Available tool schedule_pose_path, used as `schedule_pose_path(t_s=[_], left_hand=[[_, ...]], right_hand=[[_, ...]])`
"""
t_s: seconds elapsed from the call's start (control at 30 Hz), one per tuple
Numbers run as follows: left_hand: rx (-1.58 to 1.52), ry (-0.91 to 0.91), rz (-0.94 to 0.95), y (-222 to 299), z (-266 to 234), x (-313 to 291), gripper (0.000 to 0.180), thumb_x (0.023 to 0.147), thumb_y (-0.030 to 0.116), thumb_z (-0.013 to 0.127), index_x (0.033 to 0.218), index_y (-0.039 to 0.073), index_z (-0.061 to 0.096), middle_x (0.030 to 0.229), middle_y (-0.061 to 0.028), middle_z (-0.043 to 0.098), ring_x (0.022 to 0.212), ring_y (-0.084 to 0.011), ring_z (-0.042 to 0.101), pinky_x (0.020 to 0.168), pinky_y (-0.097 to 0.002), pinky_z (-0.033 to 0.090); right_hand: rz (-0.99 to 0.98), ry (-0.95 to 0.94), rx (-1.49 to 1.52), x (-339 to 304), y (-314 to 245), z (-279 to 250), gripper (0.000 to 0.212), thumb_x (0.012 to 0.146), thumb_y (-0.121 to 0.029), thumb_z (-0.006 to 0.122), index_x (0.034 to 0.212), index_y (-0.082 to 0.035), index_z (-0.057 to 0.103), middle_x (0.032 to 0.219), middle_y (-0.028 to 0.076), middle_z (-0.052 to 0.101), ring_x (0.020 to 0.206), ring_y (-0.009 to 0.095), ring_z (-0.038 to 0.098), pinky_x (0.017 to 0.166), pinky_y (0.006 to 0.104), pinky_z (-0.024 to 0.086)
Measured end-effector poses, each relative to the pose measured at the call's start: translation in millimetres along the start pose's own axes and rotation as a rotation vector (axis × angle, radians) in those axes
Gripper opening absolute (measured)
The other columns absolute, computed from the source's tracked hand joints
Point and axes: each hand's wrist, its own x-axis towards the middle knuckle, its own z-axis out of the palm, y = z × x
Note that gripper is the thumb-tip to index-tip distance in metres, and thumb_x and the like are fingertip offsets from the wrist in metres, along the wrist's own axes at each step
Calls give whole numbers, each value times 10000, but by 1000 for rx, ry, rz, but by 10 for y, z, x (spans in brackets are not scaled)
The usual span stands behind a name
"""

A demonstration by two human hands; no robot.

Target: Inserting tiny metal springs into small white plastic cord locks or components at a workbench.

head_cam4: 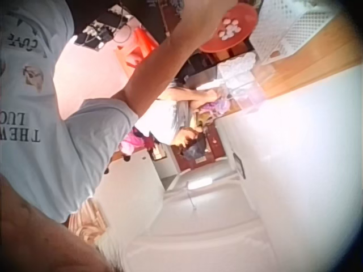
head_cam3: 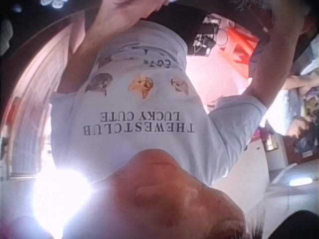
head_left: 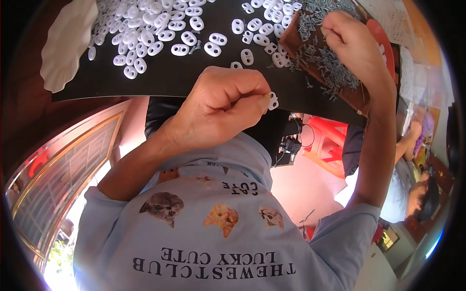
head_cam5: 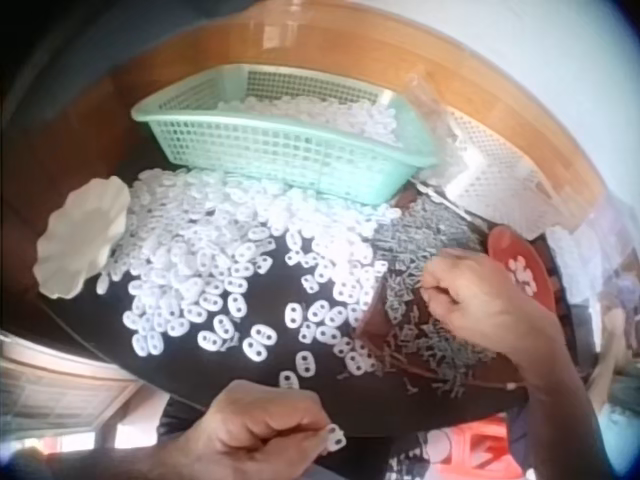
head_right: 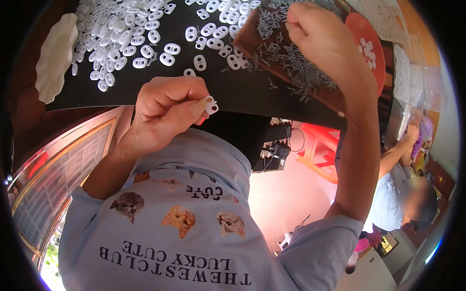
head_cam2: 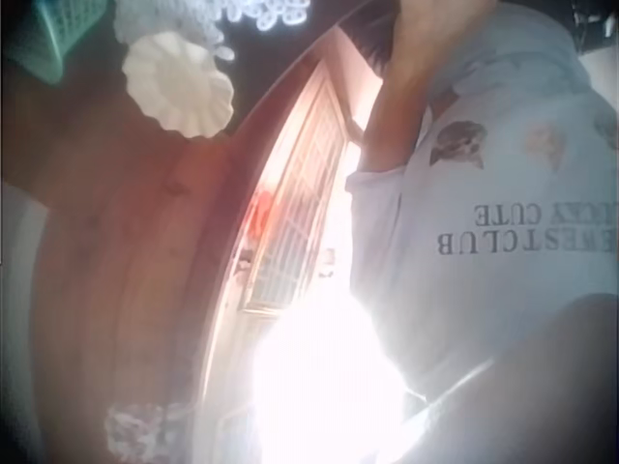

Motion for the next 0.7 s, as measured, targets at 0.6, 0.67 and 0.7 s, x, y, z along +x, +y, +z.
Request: schedule_pose_path(t_s=[0.6,0.67,0.7], left_hand=[[-211,39,18,-97,-48,-12,181,1006,122,451,1038,-16,563,780,-44,556,647,-72,479,595,-204,405],[-199,41,19,-105,-50,-12,181,1005,122,451,1037,-16,564,778,-42,554,649,-72,481,592,-204,405],[-182,43,43,-109,-49,-7,181,1005,120,450,1036,-16,565,777,-40,552,651,-72,483,590,-204,405]], right_hand=[[284,244,1365,-225,-1183,167,73,901,-31,613,941,24,587,799,-38,541,720,11,461,622,149,360],[290,213,1368,-215,-1197,170,79,909,-45,608,943,23,588,798,-39,543,718,9,461,619,150,359],[290,213,1369,-216,-1197,181,79,909,-45,608,943,23,588,798,-39,543,718,9,461,619,150,359]])
